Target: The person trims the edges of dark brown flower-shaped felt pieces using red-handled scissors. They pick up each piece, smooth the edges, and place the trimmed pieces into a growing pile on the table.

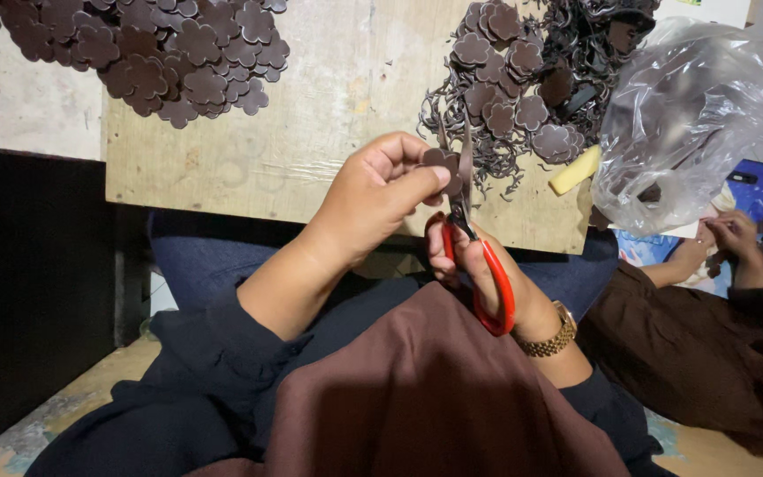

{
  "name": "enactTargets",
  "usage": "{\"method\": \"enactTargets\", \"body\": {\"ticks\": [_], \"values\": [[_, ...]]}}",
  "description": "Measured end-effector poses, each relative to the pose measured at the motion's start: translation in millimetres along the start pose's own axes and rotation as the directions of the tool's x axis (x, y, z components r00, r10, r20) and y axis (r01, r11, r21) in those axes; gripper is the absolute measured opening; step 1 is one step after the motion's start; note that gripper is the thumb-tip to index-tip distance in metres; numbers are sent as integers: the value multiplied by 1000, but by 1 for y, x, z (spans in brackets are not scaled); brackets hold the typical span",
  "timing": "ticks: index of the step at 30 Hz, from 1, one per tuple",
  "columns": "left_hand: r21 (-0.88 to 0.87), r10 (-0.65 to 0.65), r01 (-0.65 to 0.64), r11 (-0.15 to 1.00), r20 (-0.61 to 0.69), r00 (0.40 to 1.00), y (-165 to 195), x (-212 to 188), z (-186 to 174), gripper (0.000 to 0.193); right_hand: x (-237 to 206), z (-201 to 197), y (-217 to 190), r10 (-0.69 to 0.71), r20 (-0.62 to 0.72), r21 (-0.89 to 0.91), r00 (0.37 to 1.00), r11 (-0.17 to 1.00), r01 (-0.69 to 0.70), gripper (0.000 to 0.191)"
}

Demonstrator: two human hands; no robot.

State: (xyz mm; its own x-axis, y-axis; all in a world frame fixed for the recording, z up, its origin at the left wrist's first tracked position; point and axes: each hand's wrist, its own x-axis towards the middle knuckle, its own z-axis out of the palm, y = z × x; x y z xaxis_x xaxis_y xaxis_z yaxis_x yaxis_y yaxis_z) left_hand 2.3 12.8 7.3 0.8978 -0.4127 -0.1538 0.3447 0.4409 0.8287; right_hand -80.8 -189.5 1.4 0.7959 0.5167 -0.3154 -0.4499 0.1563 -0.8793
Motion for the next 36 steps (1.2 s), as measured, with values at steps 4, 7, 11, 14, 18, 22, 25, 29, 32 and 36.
{"method": "enactTargets", "body": {"ticks": [4, 7, 11, 14, 18, 22, 25, 29, 32, 36], "values": [[-95, -121, 117, 989, -33, 992, -3, -1, 0, 11, 2, -3, -3, -62, 86, -81, 994, 994, 69, 68], [-141, -148, 140, 980, -51, 988, -3, 1, 1, 11, 4, -3, -3, -68, 87, -119, 994, 990, 78, 71], [-179, -177, 165, 970, -49, 983, -3, 2, 5, 10, 3, -3, 0, -65, 63, -137, 996, 988, 73, 70], [-180, -222, 212, 961, -40, 974, -2, -1, 7, 11, 4, 1, 4, -34, -19, -84, 999, 996, 33, 65], [-196, -209, 199, 960, -32, 977, -2, -2, 10, 12, 4, 3, 4, -23, 0, 30, 1000, 999, 23, 57], [-139, -140, 133, 981, -41, 989, -6, -4, 9, 11, 5, 7, 3, -18, -66, 54, 998, 998, 22, 53], [-95, -112, 107, 990, -44, 993, -9, -3, 7, 10, 8, 9, 1, -27, -63, 117, 998, 993, 34, 51], [18, -28, 29, 999, -60, 998, -12, -1, 3, 10, 6, 10, -2, -40, -69, 92, 997, 995, 46, 52], [52, -35, 39, 998, -75, 997, -13, -2, 0, 11, 4, 9, -4, -33, -56, 81, 998, 996, 37, 52], [109, -22, 31, 994, -82, 996, -11, -2, -4, 11, 4, 7, -4, -2, -59, 71, 998, 997, 6, 52]]}}
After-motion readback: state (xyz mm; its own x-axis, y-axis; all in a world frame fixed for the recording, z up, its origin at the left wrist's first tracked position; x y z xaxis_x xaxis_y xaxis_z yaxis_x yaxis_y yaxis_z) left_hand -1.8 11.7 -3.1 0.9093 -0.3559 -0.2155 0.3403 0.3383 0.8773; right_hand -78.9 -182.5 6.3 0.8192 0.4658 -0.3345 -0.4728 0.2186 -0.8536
